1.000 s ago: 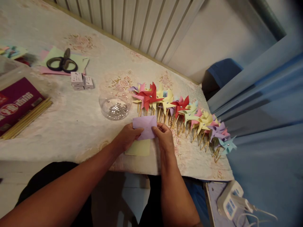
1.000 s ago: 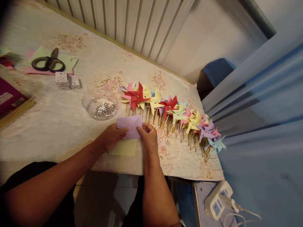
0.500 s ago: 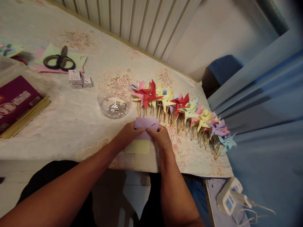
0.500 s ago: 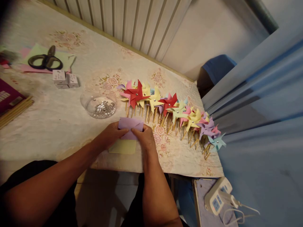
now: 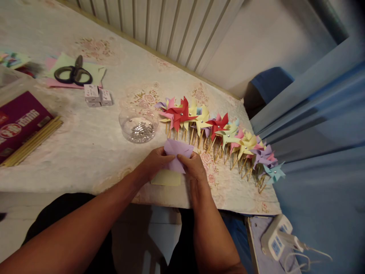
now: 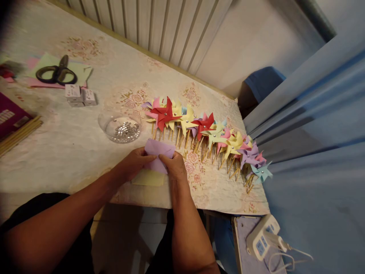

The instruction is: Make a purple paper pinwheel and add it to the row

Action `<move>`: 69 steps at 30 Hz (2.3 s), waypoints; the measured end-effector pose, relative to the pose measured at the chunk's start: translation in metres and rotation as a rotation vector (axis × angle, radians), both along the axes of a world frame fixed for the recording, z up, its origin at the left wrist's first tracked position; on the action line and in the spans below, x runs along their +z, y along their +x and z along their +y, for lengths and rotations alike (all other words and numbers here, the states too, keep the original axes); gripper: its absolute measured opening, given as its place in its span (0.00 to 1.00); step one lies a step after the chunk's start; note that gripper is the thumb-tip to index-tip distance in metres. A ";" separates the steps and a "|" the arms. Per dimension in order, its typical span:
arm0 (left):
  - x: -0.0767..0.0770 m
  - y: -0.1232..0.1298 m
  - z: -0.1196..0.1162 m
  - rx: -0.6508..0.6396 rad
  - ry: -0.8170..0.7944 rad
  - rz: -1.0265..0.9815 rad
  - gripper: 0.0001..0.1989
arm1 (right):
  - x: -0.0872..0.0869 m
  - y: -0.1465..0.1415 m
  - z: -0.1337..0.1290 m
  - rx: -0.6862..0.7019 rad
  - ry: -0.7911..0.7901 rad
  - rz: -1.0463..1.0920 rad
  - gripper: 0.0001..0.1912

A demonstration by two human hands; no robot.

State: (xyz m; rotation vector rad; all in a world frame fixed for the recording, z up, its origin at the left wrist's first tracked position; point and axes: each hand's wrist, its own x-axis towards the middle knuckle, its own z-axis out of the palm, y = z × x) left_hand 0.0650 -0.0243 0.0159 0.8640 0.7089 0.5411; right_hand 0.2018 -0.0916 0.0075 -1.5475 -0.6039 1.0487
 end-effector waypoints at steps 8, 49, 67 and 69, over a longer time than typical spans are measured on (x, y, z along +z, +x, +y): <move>0.000 0.000 0.000 0.010 -0.028 0.013 0.16 | 0.005 -0.007 -0.001 -0.020 0.046 0.106 0.16; 0.007 -0.006 0.009 0.004 -0.021 -0.065 0.13 | 0.035 0.005 -0.020 0.484 0.072 -0.289 0.17; 0.005 -0.005 0.007 -0.002 0.099 0.015 0.12 | 0.033 -0.004 -0.015 0.388 0.032 -0.181 0.07; 0.005 -0.005 0.007 0.016 0.109 0.011 0.13 | 0.032 -0.006 -0.013 0.350 0.033 -0.152 0.07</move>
